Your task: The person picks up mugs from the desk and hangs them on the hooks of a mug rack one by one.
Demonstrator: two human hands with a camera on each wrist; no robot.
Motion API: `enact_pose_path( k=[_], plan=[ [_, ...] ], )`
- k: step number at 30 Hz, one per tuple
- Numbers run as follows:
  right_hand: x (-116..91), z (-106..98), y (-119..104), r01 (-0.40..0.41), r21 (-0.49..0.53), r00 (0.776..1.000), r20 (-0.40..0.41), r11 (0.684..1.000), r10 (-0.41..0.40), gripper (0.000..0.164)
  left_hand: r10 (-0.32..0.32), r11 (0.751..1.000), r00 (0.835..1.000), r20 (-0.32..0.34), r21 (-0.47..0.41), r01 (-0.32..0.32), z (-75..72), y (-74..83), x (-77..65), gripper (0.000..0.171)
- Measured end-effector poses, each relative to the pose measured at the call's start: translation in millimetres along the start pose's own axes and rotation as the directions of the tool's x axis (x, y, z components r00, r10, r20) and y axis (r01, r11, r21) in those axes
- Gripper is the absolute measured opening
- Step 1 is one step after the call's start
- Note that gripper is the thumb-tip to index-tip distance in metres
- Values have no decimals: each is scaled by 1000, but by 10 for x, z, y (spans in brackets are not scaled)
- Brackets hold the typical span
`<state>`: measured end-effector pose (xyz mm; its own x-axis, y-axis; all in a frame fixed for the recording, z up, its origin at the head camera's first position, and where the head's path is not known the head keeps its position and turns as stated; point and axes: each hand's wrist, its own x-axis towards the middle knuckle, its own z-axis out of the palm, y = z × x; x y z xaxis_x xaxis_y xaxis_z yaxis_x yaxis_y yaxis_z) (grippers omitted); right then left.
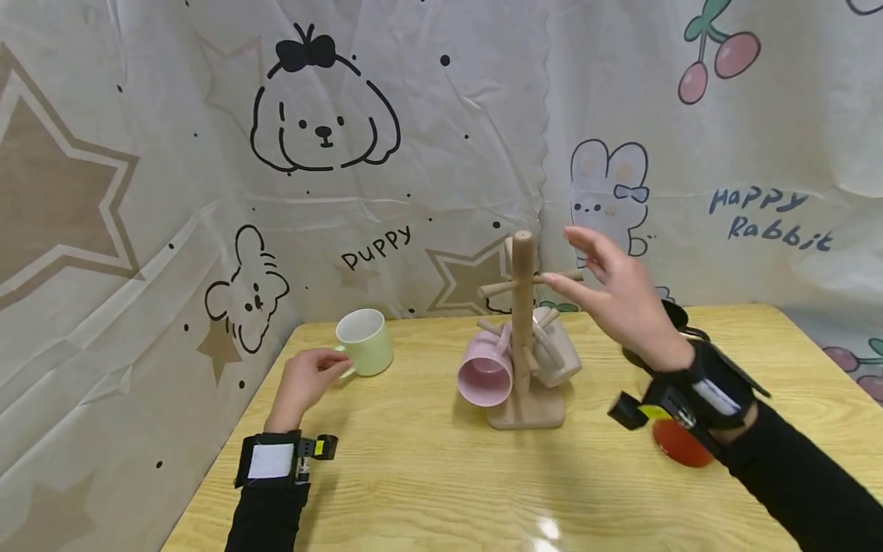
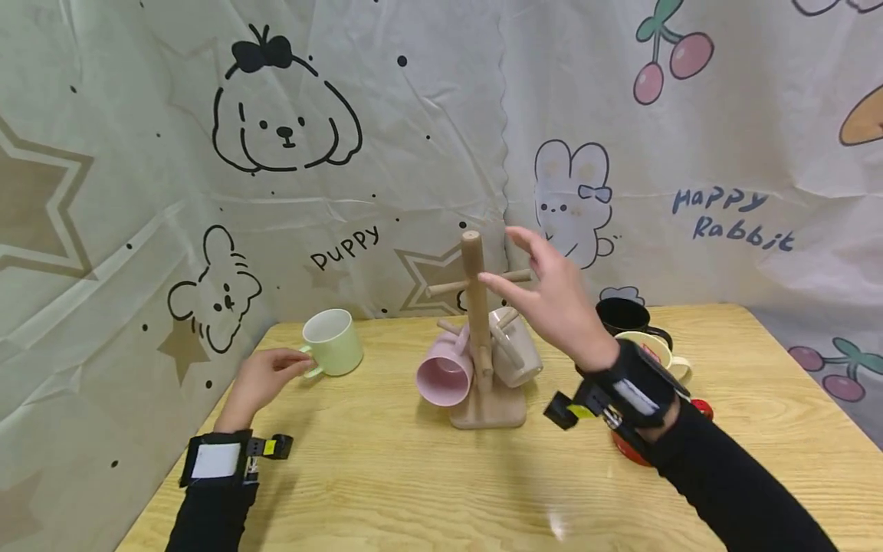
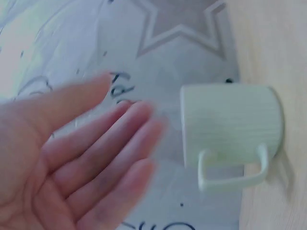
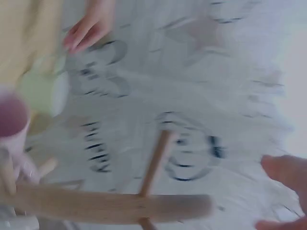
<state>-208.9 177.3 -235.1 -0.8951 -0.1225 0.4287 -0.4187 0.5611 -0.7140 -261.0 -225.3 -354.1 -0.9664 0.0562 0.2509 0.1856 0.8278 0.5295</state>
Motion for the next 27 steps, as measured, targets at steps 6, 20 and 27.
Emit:
enact_pose_path(
  k=[6,20,27],
  plan=[
    [-629,-187,504,-136,141,991,13,981,135,62,-228,970,971,-65,-96,222,-121,-151,91,52],
    [-981,-385,980,-151,321,982,-59,935,179,48,-188,982,981,-47,26,190,190,-377,410,32],
    [-945,-352,961,-262,141,965,7,955,264,49,-222,975,972,-72,-14,221,325,-411,452,27]
  ],
)
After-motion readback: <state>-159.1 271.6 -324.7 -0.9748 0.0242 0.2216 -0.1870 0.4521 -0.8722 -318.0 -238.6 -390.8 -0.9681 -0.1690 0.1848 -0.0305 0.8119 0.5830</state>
